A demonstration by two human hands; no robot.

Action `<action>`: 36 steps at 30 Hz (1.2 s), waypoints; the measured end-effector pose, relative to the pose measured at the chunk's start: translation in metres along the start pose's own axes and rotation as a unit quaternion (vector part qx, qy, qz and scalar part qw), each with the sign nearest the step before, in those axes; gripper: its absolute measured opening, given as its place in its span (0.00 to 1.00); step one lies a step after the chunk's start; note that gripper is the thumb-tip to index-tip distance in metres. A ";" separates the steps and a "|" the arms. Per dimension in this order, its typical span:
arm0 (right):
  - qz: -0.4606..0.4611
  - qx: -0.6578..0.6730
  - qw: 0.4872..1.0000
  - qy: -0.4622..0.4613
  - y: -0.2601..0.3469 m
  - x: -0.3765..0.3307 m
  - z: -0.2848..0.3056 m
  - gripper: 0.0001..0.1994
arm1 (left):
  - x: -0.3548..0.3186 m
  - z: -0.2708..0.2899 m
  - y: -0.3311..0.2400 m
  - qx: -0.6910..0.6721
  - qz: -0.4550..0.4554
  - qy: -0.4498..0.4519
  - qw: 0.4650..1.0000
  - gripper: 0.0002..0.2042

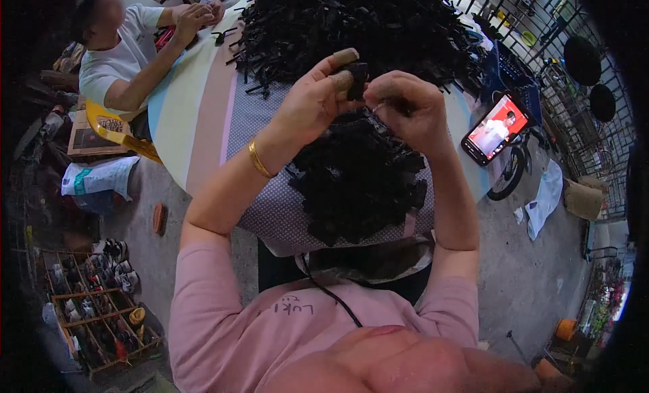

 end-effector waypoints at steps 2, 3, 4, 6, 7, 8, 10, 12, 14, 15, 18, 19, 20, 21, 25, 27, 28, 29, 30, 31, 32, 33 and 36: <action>0.001 -0.004 1.000 -0.031 -0.003 0.001 0.001 0.07 | -0.002 -0.008 -0.002 0.068 -0.002 -0.012 0.998 0.17; 0.002 -0.007 0.998 -0.061 -0.003 0.001 0.002 0.08 | -0.004 -0.012 -0.004 0.135 -0.003 -0.024 0.991 0.17; 0.002 -0.006 0.998 -0.061 -0.002 0.002 0.001 0.08 | -0.005 -0.015 -0.006 0.135 -0.003 -0.024 0.990 0.17; -0.102 0.047 0.989 -0.099 -0.005 0.000 0.001 0.09 | -0.007 -0.021 -0.010 0.294 -0.056 0.006 0.954 0.18; -0.103 0.046 0.989 -0.100 -0.006 0.000 0.002 0.09 | -0.010 -0.022 -0.011 0.293 -0.056 0.007 0.954 0.18; -0.137 0.056 0.985 -0.088 -0.009 -0.001 0.002 0.10 | -0.013 -0.026 -0.012 0.353 -0.070 0.035 0.932 0.19; -0.172 0.065 0.980 -0.077 -0.015 -0.003 0.001 0.10 | -0.014 -0.028 -0.009 0.411 -0.084 0.063 0.905 0.20; -0.172 0.056 0.981 -0.070 -0.017 -0.004 0.000 0.10 | -0.011 -0.024 -0.003 0.384 -0.086 0.060 0.917 0.20; -0.203 0.034 0.977 -0.063 -0.015 -0.002 0.000 0.09 | -0.011 -0.023 -0.005 0.371 -0.085 0.038 0.924 0.19; -0.234 0.011 0.971 -0.056 -0.015 -0.002 0.000 0.09 | -0.010 -0.021 -0.006 0.357 -0.083 0.018 0.930 0.18; -0.283 0.162 0.943 -0.065 -0.016 -0.001 -0.003 0.09 | -0.009 -0.019 -0.010 0.324 -0.105 -0.023 0.940 0.16; -0.283 0.162 0.943 -0.066 -0.018 -0.002 -0.004 0.09 | -0.008 -0.017 -0.009 0.324 -0.104 -0.022 0.940 0.16; -0.279 0.157 0.946 -0.051 -0.019 -0.003 -0.006 0.10 | -0.007 -0.015 -0.009 0.344 -0.105 -0.032 0.933 0.16; -0.275 0.152 0.949 -0.037 -0.020 -0.004 -0.009 0.11 | -0.007 -0.013 -0.009 0.363 -0.105 -0.041 0.925 0.16; -0.240 0.124 0.961 -0.054 -0.019 -0.003 -0.012 0.11 | -0.008 -0.016 -0.010 0.385 -0.136 -0.030 0.912 0.15; -0.240 0.074 0.966 -0.063 -0.018 -0.005 -0.012 0.11 | -0.009 -0.019 -0.011 0.430 -0.169 -0.031 0.886 0.15; -0.240 0.074 0.966 -0.063 -0.020 -0.005 -0.014 0.11 | -0.009 -0.019 -0.011 0.430 -0.170 -0.031 0.886 0.15; -0.232 0.103 0.964 -0.074 -0.022 -0.006 -0.017 0.11 | -0.009 -0.020 -0.011 0.411 -0.167 -0.033 0.896 0.14; -0.224 0.132 0.962 -0.086 -0.023 -0.006 -0.019 0.10 | -0.009 -0.020 -0.012 0.392 -0.164 -0.034 0.904 0.12; -0.224 0.132 0.962 -0.086 -0.022 -0.006 -0.019 0.10 | -0.008 -0.018 -0.011 0.393 -0.164 -0.034 0.904 0.12; -0.238 0.120 0.961 -0.078 -0.021 -0.007 -0.020 0.10 | -0.008 -0.015 -0.010 0.410 -0.187 -0.040 0.892 0.11; -0.252 0.107 0.959 -0.071 -0.020 -0.008 -0.021 0.10 | -0.008 -0.014 -0.011 0.426 -0.210 -0.046 0.879 0.10; -0.245 0.115 0.960 -0.074 -0.018 -0.008 -0.021 0.10 | -0.011 -0.021 -0.009 0.462 -0.270 -0.065 0.842 0.09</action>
Point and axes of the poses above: each hand's wrist, its own x-axis towards the middle knuckle, its own z-axis out of the back of the hand, y = z × x, the point moved 3 cm from there along x, towards the middle knuckle, and after that the axes turned 1 degree about z, right-handed, at the moved point
